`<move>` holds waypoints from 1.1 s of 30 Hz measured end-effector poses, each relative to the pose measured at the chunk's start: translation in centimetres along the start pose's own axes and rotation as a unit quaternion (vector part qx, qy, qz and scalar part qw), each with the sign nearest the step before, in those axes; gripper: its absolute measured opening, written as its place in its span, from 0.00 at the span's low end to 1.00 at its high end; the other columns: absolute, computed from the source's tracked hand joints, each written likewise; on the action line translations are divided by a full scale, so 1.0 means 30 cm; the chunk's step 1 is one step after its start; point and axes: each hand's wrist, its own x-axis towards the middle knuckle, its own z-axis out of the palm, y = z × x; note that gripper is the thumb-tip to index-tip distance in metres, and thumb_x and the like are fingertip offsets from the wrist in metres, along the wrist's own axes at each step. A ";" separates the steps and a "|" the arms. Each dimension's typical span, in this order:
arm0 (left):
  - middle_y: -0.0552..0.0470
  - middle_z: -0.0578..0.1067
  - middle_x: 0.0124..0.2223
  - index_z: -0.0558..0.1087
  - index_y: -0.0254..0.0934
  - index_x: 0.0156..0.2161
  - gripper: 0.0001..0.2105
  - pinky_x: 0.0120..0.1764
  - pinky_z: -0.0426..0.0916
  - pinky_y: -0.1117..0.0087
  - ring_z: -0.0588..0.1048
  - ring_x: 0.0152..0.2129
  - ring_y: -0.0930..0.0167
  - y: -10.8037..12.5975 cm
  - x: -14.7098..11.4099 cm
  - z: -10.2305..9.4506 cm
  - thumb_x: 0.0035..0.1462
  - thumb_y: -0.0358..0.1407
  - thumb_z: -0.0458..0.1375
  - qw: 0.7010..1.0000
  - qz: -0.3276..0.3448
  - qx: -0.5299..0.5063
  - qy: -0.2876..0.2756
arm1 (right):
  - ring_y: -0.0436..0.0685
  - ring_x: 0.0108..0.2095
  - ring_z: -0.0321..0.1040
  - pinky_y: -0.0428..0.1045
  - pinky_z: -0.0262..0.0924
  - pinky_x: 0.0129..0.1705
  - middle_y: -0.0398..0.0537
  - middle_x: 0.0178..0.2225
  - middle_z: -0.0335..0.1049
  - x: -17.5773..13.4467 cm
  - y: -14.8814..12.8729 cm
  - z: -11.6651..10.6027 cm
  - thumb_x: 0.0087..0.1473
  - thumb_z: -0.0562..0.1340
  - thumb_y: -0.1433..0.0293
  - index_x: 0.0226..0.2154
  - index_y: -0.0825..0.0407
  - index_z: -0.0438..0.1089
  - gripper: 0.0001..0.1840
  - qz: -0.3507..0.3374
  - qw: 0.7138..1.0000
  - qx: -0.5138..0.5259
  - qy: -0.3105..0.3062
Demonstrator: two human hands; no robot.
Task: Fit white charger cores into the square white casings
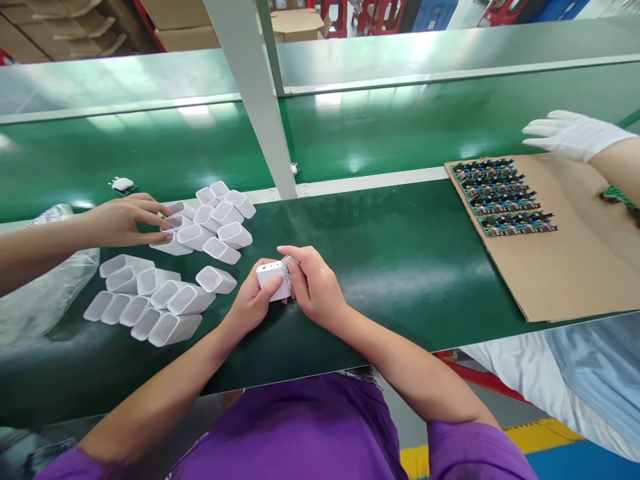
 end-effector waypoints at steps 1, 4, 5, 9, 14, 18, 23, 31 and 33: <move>0.55 0.75 0.28 0.64 0.38 0.40 0.11 0.30 0.68 0.69 0.73 0.24 0.72 0.000 -0.004 0.000 0.59 0.43 0.55 0.999 0.012 0.030 0.013 | 0.50 0.31 0.68 0.48 0.68 0.36 0.46 0.38 0.68 -0.001 0.000 0.000 0.66 0.50 0.73 0.51 0.47 0.62 0.14 -0.007 1.000 -0.007 -0.001; 0.53 0.75 0.32 0.64 0.38 0.40 0.09 0.30 0.68 0.69 0.75 0.27 0.71 0.006 -0.018 0.005 0.58 0.41 0.54 0.991 0.045 0.113 0.055 | 0.51 0.33 0.69 0.47 0.69 0.35 0.47 0.40 0.67 -0.011 0.000 0.002 0.65 0.50 0.74 0.51 0.46 0.63 0.16 -0.021 0.999 -0.026 0.002; 0.53 0.75 0.33 0.64 0.38 0.40 0.09 0.30 0.68 0.70 0.75 0.26 0.71 0.009 -0.023 0.007 0.58 0.41 0.54 0.988 0.057 0.131 0.065 | 0.51 0.33 0.69 0.47 0.69 0.34 0.47 0.41 0.66 -0.015 -0.001 0.003 0.65 0.50 0.74 0.51 0.45 0.64 0.16 -0.021 0.999 -0.030 0.002; 0.55 0.74 0.30 0.62 0.38 0.40 0.10 0.25 0.66 0.72 0.73 0.23 0.72 0.022 -0.041 0.020 0.57 0.41 0.55 0.977 0.084 0.174 0.090 | 0.50 0.34 0.70 0.44 0.69 0.30 0.48 0.43 0.64 -0.034 -0.010 0.004 0.63 0.51 0.75 0.51 0.43 0.65 0.18 -0.017 0.999 -0.050 -0.010; 0.52 0.73 0.30 0.62 0.38 0.40 0.10 0.25 0.66 0.71 0.74 0.24 0.70 0.029 -0.050 0.027 0.56 0.41 0.54 0.959 0.101 0.237 0.121 | 0.50 0.33 0.69 0.42 0.67 0.28 0.48 0.41 0.65 -0.040 -0.014 0.004 0.63 0.51 0.75 0.50 0.44 0.66 0.18 -0.055 0.990 -0.127 -0.014; 0.51 0.74 0.30 0.62 0.38 0.39 0.12 0.24 0.65 0.70 0.74 0.23 0.69 0.026 -0.041 0.026 0.55 0.42 0.56 0.956 0.090 0.250 0.125 | 0.51 0.33 0.69 0.42 0.64 0.26 0.48 0.41 0.66 -0.030 -0.001 0.009 0.63 0.50 0.74 0.49 0.46 0.67 0.17 -0.059 0.983 -0.170 -0.023; 0.56 0.72 0.26 0.61 0.38 0.39 0.13 0.25 0.66 0.71 0.72 0.20 0.71 0.001 -0.016 0.025 0.58 0.46 0.54 0.990 0.029 0.113 0.083 | 0.45 0.22 0.65 0.43 0.67 0.28 0.44 0.37 0.68 -0.003 0.010 0.017 0.66 0.48 0.70 0.52 0.46 0.62 0.15 0.050 0.999 0.005 -0.019; 0.57 0.72 0.25 0.60 0.39 0.39 0.13 0.27 0.67 0.70 0.71 0.20 0.72 -0.026 0.000 0.017 0.61 0.47 0.52 0.999 0.014 0.041 0.028 | 0.47 0.24 0.66 0.45 0.67 0.28 0.45 0.36 0.69 0.003 0.017 0.010 0.66 0.49 0.70 0.50 0.48 0.64 0.13 0.066 0.997 0.008 -0.030; 0.57 0.72 0.26 0.61 0.39 0.38 0.13 0.25 0.66 0.71 0.72 0.20 0.72 -0.021 -0.011 0.019 0.60 0.46 0.53 0.993 0.024 0.101 0.056 | 0.50 0.30 0.69 0.45 0.67 0.30 0.47 0.39 0.67 -0.009 0.013 0.006 0.65 0.50 0.72 0.49 0.46 0.66 0.15 0.027 0.997 -0.062 -0.041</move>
